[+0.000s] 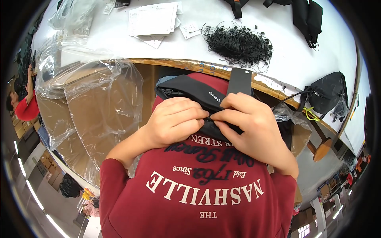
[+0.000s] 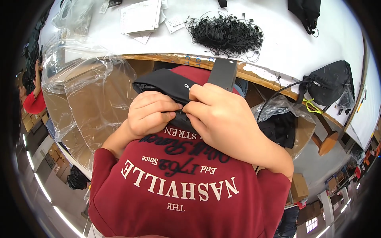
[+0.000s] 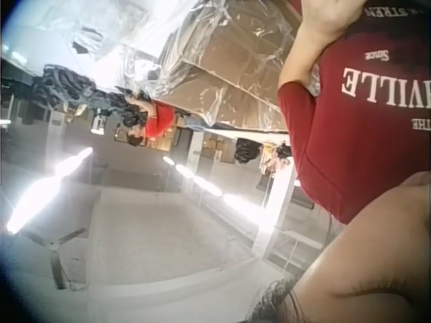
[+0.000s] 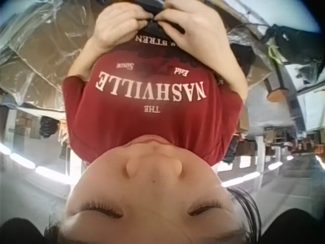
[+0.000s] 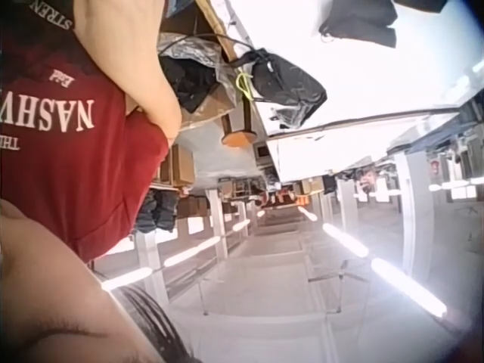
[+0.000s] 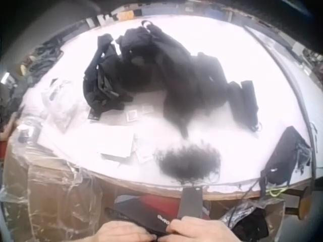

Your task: Packaging black pouches by attaching tags and inserting booklets.

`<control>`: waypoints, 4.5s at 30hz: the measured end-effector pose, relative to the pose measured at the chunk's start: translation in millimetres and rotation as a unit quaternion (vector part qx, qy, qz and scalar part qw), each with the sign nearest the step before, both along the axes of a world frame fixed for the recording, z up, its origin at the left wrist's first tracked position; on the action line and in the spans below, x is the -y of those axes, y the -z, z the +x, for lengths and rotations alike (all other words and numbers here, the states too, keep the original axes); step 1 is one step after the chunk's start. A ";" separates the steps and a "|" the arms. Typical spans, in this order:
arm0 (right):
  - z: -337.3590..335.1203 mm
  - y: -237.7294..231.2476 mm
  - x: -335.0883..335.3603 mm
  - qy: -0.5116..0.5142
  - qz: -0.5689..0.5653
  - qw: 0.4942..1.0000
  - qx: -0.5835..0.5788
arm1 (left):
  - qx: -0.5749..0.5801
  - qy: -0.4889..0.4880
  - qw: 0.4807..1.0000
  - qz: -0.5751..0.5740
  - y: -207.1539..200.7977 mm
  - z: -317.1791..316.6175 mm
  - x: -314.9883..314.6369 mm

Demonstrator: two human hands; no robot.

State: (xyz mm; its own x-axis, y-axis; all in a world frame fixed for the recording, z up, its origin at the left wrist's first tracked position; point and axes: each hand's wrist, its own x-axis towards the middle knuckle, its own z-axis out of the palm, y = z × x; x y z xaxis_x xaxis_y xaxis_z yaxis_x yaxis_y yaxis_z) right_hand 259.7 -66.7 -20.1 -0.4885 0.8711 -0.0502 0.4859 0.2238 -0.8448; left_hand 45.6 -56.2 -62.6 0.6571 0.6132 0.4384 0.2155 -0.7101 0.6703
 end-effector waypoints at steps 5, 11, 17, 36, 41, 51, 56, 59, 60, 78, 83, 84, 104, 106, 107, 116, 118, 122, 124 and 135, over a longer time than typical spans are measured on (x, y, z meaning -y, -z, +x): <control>4.1 1.5 0.6 -0.015 -0.016 1.000 -0.003 | 0.000 0.008 1.000 -0.010 0.5 4.0 -1.6; 51.6 23.8 -18.6 0.067 -0.281 0.897 -0.334 | -0.059 -0.063 0.967 -0.238 -25.8 -15.5 -33.3; 38.0 53.0 1.3 0.106 -0.166 0.979 -0.043 | -0.101 -0.090 0.884 -0.447 -32.7 -15.9 -54.7; 65.9 70.8 -14.7 0.323 -0.185 0.680 -0.632 | -0.239 0.207 0.805 -0.502 -29.5 -22.5 -67.5; 20.1 75.9 -62.3 0.576 -0.175 0.562 -0.568 | -0.222 0.210 0.817 -0.488 -27.9 -23.6 -56.5; -26.7 71.3 -71.7 0.482 -0.247 0.685 -0.487 | -0.231 0.216 0.824 -0.470 -32.3 -22.9 -55.1; 3.1 82.1 -82.9 0.516 -0.081 0.746 -0.413 | -0.210 0.055 0.874 -0.434 -43.3 -34.4 -54.2; 32.8 78.9 -76.9 0.492 -0.053 0.802 -0.336 | -0.247 -0.028 0.870 -0.426 -57.3 -27.1 -64.8; 38.1 74.1 -74.3 0.488 -0.053 0.804 -0.337 | -0.244 -0.011 0.907 -0.342 -52.5 -24.8 -65.3; 29.4 8.3 -43.1 0.027 -0.096 0.991 0.094 | -0.072 0.123 0.928 -0.343 2.3 11.3 -136.2; 25.3 8.4 -44.5 0.002 -0.084 0.989 0.122 | -0.267 -0.282 0.921 -0.033 103.2 -6.7 -237.1; 25.8 7.8 -43.8 0.003 -0.080 0.989 0.122 | -0.292 -0.299 0.908 -0.013 107.0 -9.5 -245.9; 29.6 -17.7 -54.7 0.065 0.300 0.933 0.190 | 0.012 -0.162 0.985 0.059 -43.6 1.3 -124.4; 25.3 -19.0 -53.5 0.090 0.305 0.931 0.179 | 0.265 -0.234 0.930 -0.102 -12.9 -6.9 -123.0; 22.1 -17.1 -55.7 0.112 0.311 0.929 0.165 | 0.413 -0.238 0.846 -0.238 2.0 -3.5 -113.3; -12.9 6.2 -49.5 0.170 0.264 0.944 0.105 | 0.470 -0.142 0.627 -0.605 18.1 35.3 -83.0; -16.6 12.5 -42.5 0.254 0.203 0.945 0.020 | 0.489 -0.149 0.620 -0.595 14.6 36.9 -85.0; -18.3 26.4 -29.2 0.371 0.067 0.919 -0.116 | 0.484 -0.157 0.633 -0.584 16.2 36.2 -82.7; -8.1 37.0 -22.6 0.320 0.026 0.942 -0.100 | 0.465 -0.150 0.653 -0.579 17.0 33.7 -82.0; 1.6 -2.5 -77.4 0.289 0.073 0.920 -0.255 | 0.374 -0.048 0.681 -0.628 -1.2 43.1 -69.3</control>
State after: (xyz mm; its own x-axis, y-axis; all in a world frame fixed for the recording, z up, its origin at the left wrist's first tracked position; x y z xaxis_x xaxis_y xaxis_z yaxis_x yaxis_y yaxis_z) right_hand 261.4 10.6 -17.6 0.1317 0.9718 0.1956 0.1094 0.1819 -0.9772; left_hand 88.8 13.0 -61.4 0.4681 0.8379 -0.2808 -0.5142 0.5167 0.6845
